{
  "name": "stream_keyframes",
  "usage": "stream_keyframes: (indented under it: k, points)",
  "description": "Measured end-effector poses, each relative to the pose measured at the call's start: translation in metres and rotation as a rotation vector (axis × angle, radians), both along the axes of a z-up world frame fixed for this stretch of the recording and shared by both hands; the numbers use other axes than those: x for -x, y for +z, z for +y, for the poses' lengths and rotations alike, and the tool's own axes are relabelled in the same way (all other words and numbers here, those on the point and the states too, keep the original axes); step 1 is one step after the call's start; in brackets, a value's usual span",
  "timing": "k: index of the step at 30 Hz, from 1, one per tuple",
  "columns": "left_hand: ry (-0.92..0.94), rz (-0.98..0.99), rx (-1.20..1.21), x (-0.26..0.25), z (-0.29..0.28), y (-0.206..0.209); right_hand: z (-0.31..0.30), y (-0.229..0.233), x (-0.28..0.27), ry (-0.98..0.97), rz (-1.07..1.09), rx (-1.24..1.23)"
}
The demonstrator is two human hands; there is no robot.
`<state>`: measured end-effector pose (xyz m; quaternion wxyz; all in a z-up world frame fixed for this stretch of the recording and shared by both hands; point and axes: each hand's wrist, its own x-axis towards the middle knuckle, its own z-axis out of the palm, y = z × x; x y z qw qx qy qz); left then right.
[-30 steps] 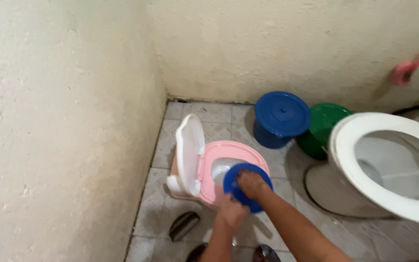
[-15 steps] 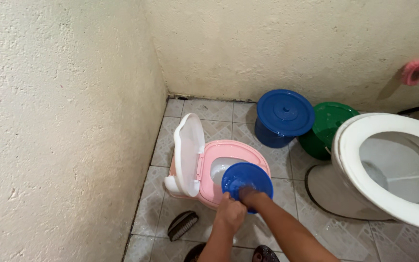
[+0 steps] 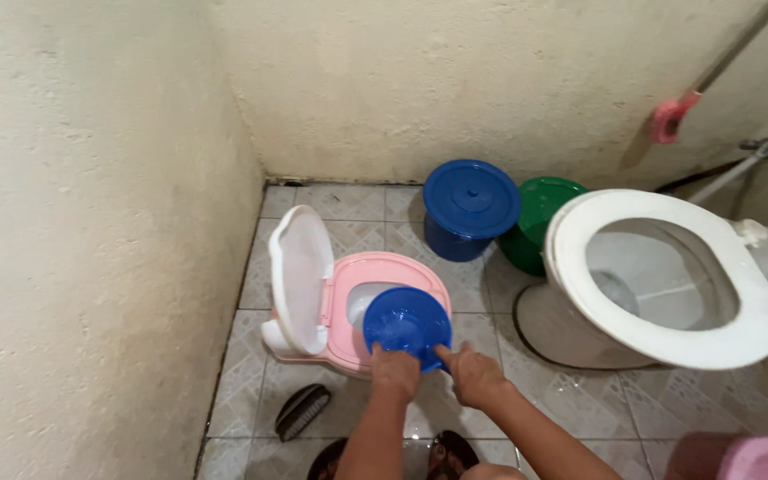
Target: The person cleans a potty chair by pouring water from a basin into it, emptying it, and scrubbing the surfaces with a brush and cleaning product.
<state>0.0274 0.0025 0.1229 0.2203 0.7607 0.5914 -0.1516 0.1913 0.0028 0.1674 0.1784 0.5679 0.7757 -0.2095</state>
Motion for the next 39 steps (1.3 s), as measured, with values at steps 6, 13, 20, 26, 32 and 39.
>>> stream_keyframes:
  k: [6,13,20,26,32,39]
  points:
    - [0.288,-0.542,0.133,0.026,0.013,0.026,0.001,0.015,-0.010,0.125,0.146,-0.188]
    - [0.068,-0.042,-0.249,0.032,0.049,0.032,0.046,0.085,0.011,0.316,-0.088,-0.289]
    - [-0.078,0.208,-0.290,0.017,0.086,0.057,0.060,0.159,0.052,0.411,-0.314,-0.361]
    - [0.013,0.111,-0.338,0.029,0.094,0.053,0.061,0.188,0.061,0.402,-0.309,-0.549]
    - [-0.008,-0.211,-0.518,0.046,0.083,0.078,0.077,0.185,0.035,0.160,-0.226,-0.506]
    - [0.464,-0.340,-0.316,0.060,0.059,0.101,0.065,0.174,0.040,0.261,-0.450,-0.463]
